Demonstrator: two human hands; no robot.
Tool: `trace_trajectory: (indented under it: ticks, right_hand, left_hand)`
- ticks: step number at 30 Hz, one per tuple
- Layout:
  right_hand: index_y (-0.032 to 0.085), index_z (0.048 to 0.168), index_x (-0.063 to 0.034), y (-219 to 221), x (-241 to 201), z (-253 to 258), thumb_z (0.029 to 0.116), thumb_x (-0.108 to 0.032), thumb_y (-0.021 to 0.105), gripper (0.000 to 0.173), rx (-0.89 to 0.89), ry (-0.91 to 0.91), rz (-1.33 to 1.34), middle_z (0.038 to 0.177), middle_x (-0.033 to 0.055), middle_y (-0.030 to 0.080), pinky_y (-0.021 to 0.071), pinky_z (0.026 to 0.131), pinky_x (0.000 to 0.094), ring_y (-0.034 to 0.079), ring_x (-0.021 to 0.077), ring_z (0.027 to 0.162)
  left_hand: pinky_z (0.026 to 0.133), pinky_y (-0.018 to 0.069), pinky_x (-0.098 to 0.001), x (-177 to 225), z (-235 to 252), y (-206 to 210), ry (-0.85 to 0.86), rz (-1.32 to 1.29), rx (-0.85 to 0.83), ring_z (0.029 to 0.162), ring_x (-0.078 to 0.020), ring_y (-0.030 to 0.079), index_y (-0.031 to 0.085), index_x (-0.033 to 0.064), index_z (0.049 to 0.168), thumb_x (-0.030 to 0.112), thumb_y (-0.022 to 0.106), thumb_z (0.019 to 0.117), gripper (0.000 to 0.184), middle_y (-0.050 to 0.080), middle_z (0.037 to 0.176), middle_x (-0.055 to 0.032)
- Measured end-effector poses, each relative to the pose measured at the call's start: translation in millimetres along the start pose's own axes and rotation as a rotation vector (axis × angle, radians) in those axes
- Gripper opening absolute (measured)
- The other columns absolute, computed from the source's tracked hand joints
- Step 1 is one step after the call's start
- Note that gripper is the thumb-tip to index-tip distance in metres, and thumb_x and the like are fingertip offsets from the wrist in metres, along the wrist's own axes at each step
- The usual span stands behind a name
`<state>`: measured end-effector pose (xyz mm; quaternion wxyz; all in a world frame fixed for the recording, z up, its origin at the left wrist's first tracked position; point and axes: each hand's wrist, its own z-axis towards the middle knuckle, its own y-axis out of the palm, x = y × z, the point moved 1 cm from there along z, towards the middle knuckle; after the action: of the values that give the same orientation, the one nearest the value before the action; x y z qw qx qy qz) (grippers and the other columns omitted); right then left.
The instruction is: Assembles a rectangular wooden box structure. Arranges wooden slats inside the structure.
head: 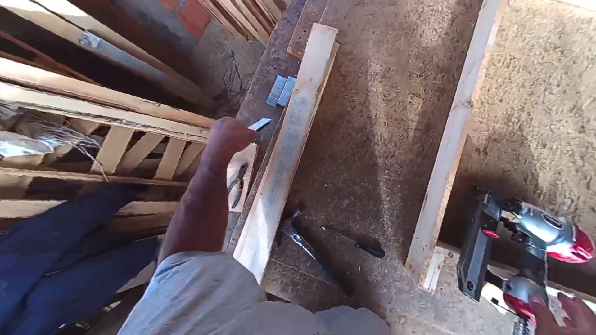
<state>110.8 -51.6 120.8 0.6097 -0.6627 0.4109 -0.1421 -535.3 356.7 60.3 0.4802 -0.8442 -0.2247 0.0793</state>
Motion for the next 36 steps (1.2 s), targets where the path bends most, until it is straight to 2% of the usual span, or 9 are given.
trace_trajectory:
  ticks: [4, 7, 11, 15, 19, 22, 26, 30, 36]
  right_hand:
    - [0.064, 0.133, 0.0005, 0, -51, -38, 0.1003, -0.038, 0.061, 0.051, 0.137, -0.226, 0.013, 0.147, 0.025, 0.055, 0.0506, 0.108, 0.0474, 0.057, 0.0342, 0.135]
    - [0.067, 0.129, -0.001, 34, -98, -75, 0.1005, -0.038, 0.064, 0.047, -0.169, -0.363, 0.402, 0.13, 0.0162, 0.068, 0.0571, 0.101, 0.0387, 0.068, 0.0219, 0.118]
    - [0.058, 0.137, 0.0038, 67, -134, -119, 0.0989, -0.033, 0.068, 0.054, -0.873, -0.301, 0.954, 0.127, 0.0151, 0.068, 0.056, 0.1, 0.0351, 0.068, 0.017, 0.112]
    - [0.065, 0.116, 0.0018, 40, -105, -118, 0.103, -0.017, 0.06, 0.023, -0.638, -0.199, 1.209, 0.099, 0.0044, 0.074, 0.0613, 0.085, 0.0314, 0.071, 0.009, 0.09]
    - [0.066, 0.11, -0.0024, -10, -18, -45, 0.1036, -0.023, 0.059, 0.022, -0.105, -0.1, 0.971, 0.087, 0.0031, 0.072, 0.0631, 0.069, 0.0334, 0.071, 0.0122, 0.074]
    - [0.065, 0.113, -0.0066, -12, 35, 15, 0.1032, -0.038, 0.06, 0.033, -0.004, 0.033, 0.647, 0.086, 0.008, 0.071, 0.0613, 0.07, 0.046, 0.071, 0.0197, 0.073]
    - [0.066, 0.108, -0.0066, 1, 49, 53, 0.1017, -0.04, 0.062, 0.034, -0.125, 0.079, 0.559, 0.084, 0.0125, 0.069, 0.0581, 0.071, 0.0528, 0.069, 0.0271, 0.073]
    - [0.064, 0.11, -0.0009, -6, 40, 69, 0.1028, -0.035, 0.059, 0.035, -0.315, 0.08, 0.396, 0.094, 0.0202, 0.07, 0.0568, 0.078, 0.059, 0.071, 0.036, 0.086]
    - [0.066, 0.094, 0.0013, 1, 11, 81, 0.1004, -0.019, 0.056, 0.024, -0.682, -0.062, 0.137, 0.085, 0.0147, 0.071, 0.0574, 0.07, 0.0456, 0.07, 0.0247, 0.073]
  left_hand:
    - [0.056, 0.0567, -0.0209, -72, -76, 11, 0.103, -0.559, -0.315, 0.061, -0.0031, 0.065, 0.066, 0.0112, 0.102, 0.023, 0.06, 0.1008, 0.014, 0.068, 0.076, 0.0046]
    - [0.067, 0.0615, -0.0261, -87, -153, 31, 0.341, -0.914, -0.744, 0.082, -0.0097, 0.073, 0.078, 0.0267, 0.107, 0.032, 0.069, 0.0947, 0.016, 0.078, 0.099, 0.0015]
    - [0.068, 0.0622, -0.0292, -1, -273, 135, 0.612, -1.11, -1.264, 0.084, -0.0152, 0.073, 0.077, 0.018, 0.114, 0.045, 0.076, 0.0896, 0.037, 0.076, 0.101, -0.0068]
    - [0.076, 0.0634, -0.0346, 116, -363, 217, 0.732, -1.196, -1.708, 0.09, -0.019, 0.074, 0.074, 0.0115, 0.119, 0.045, 0.072, 0.0936, 0.042, 0.076, 0.107, -0.0094]
    - [0.091, 0.0599, -0.0381, 242, -391, 244, 1.07, -0.787, -0.906, 0.114, -0.019, 0.068, 0.065, 0.0027, 0.131, 0.056, 0.073, 0.0879, 0.069, 0.07, 0.126, -0.0095]
    - [0.116, 0.0407, -0.0565, 338, -390, 276, 1.2, -0.233, -0.399, 0.146, -0.0316, 0.042, 0.051, 0.0116, 0.15, 0.055, 0.08, 0.0827, 0.085, 0.048, 0.156, -0.0117]
    - [0.114, 0.0404, -0.0598, 386, -405, 295, 1.172, 0.171, -0.337, 0.142, -0.0366, 0.043, 0.057, 0.013, 0.143, 0.059, 0.086, 0.073, 0.089, 0.052, 0.15, -0.0144]
    - [0.112, 0.0427, -0.0589, 335, -453, 268, 1.19, 0.428, -0.427, 0.142, -0.0392, 0.043, 0.051, 0.0093, 0.148, 0.049, 0.09, 0.069, 0.097, 0.048, 0.151, -0.0188]
    - [0.104, 0.0513, -0.0511, 291, -487, 276, 1.171, 0.284, -0.249, 0.127, -0.0354, 0.059, 0.07, 0.0073, 0.118, 0.011, 0.071, 0.0917, 0.026, 0.065, 0.126, -0.0172]
